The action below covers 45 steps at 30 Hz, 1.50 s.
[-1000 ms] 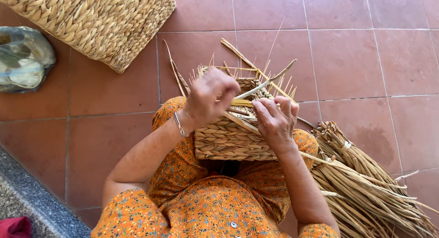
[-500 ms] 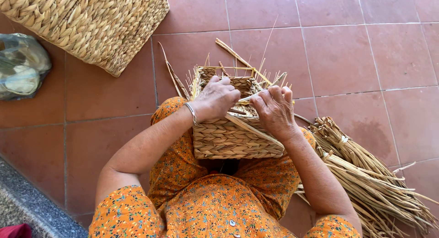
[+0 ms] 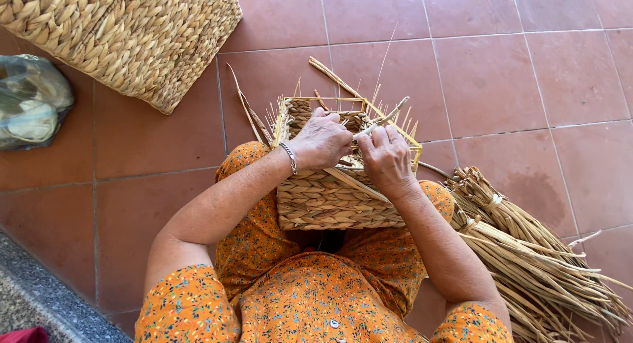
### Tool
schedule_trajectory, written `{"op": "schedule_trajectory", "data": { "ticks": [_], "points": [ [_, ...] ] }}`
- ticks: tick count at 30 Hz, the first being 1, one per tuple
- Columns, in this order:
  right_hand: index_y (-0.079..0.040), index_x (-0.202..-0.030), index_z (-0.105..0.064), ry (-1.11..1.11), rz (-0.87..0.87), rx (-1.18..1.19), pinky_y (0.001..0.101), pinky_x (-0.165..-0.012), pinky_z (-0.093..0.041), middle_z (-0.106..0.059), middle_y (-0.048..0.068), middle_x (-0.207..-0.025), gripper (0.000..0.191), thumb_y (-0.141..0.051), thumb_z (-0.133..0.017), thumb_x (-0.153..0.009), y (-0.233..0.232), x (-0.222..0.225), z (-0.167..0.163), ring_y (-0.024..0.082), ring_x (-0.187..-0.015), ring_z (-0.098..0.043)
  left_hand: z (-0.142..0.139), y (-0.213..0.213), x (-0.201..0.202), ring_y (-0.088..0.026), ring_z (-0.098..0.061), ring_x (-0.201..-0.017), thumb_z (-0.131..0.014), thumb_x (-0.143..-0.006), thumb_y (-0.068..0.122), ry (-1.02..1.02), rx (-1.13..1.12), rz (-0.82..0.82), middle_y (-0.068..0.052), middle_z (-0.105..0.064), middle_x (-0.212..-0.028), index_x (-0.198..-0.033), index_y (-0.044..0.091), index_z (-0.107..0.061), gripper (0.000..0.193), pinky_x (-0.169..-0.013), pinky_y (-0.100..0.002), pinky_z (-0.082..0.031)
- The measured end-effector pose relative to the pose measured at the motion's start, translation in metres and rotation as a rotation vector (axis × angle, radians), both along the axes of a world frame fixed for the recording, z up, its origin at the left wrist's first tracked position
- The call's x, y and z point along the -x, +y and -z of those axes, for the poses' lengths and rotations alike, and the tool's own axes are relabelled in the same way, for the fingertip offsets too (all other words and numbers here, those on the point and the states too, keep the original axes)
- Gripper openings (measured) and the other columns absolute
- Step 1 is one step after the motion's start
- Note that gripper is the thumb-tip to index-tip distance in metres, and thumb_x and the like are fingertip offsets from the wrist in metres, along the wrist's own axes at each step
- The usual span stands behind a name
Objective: The person sits on the floor weaving a water hyacinth basket, threading and tightening woven strands around the rim and along the sides of the basket body. They pull strands taut, weave them around the bamboo stake frame, and reach for new strands from a pile beside them as they work.
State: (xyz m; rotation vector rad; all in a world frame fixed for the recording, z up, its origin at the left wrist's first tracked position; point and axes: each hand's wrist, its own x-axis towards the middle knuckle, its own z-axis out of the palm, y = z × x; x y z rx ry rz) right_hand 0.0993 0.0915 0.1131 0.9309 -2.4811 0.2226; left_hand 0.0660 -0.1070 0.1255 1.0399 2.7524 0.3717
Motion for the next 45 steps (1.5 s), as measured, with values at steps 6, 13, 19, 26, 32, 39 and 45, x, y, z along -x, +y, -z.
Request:
{"op": "schedule_trajectory", "data": {
  "ticks": [6, 13, 19, 26, 32, 39, 45],
  "points": [
    [-0.004, -0.118, -0.066, -0.106, 0.029, 0.174, 0.0467, -0.085, -0.051, -0.061, 0.014, -0.105, 0.038, -0.013, -0.08, -0.083, -0.002, -0.008, -0.021, 0.033, -0.101, -0.06, -0.01, -0.029, 0.006, -0.035, -0.059, -0.109, -0.074, -0.093, 0.03, 0.046, -0.651, -0.014, -0.02, -0.063, -0.12, -0.138, 0.007, -0.059, 0.052, -0.092, -0.047, -0.05],
    [-0.013, -0.112, -0.066, 0.064, -0.02, 0.138, 0.0548, -0.109, -0.04, -0.058, 0.006, -0.128, 0.028, -0.015, -0.082, -0.089, -0.004, -0.037, -0.031, 0.028, -0.119, -0.054, -0.01, -0.066, 0.017, -0.019, -0.072, -0.097, -0.067, -0.096, 0.037, -0.54, -0.624, -0.249, -0.01, -0.076, -0.11, -0.144, 0.007, -0.047, 0.06, -0.087, -0.035, -0.057],
    [-0.01, -0.115, -0.067, 0.029, 0.002, 0.114, 0.0557, -0.109, -0.037, -0.058, 0.008, -0.129, 0.033, -0.018, -0.082, -0.086, -0.004, -0.038, -0.029, 0.03, -0.123, -0.052, 0.022, -0.049, 0.018, -0.017, -0.07, -0.112, -0.062, -0.098, 0.042, -0.779, -0.616, -0.002, -0.01, -0.075, -0.122, -0.137, 0.004, -0.061, 0.054, -0.098, -0.031, -0.055],
    [-0.012, -0.107, -0.064, 0.09, 0.003, 0.054, 0.0551, -0.113, -0.036, -0.061, 0.004, -0.125, 0.025, -0.012, -0.08, -0.087, -0.011, -0.03, -0.028, 0.026, -0.122, -0.055, 0.025, -0.037, 0.02, -0.019, -0.06, -0.127, -0.052, -0.106, 0.047, -0.751, -0.716, 0.03, -0.011, -0.064, -0.138, -0.144, 0.003, -0.054, 0.058, -0.106, -0.034, -0.047],
    [-0.009, -0.096, -0.061, -0.036, -0.155, 0.174, 0.0491, -0.105, -0.042, -0.068, 0.003, -0.103, 0.014, -0.004, -0.073, -0.092, -0.014, -0.034, -0.03, 0.023, -0.106, -0.061, 0.006, -0.063, -0.003, -0.016, -0.071, -0.099, -0.063, -0.098, 0.038, -0.577, -0.704, -0.188, -0.011, -0.076, -0.106, -0.123, 0.006, -0.064, 0.041, -0.087, -0.033, -0.056],
    [-0.008, -0.09, -0.065, -0.303, -0.059, 0.228, 0.037, -0.062, -0.052, -0.067, 0.007, -0.077, 0.009, -0.01, -0.072, -0.096, -0.007, -0.026, -0.032, 0.022, -0.067, -0.067, 0.026, -0.054, -0.015, -0.014, -0.068, -0.067, -0.073, -0.094, 0.019, -0.223, -0.789, -0.248, -0.008, -0.073, -0.075, -0.093, 0.005, -0.07, 0.014, -0.063, -0.031, -0.055],
    [-0.014, -0.092, -0.07, -0.306, 0.057, 0.115, 0.0367, -0.058, -0.051, -0.07, 0.003, -0.073, 0.009, -0.022, -0.073, -0.095, 0.008, -0.027, -0.023, 0.02, -0.063, -0.067, 0.038, -0.052, -0.015, -0.015, -0.069, -0.067, -0.072, -0.096, 0.017, -0.145, -0.783, -0.251, -0.009, -0.071, -0.074, -0.09, 0.004, -0.066, 0.015, -0.063, -0.032, -0.055]
  ]
}}
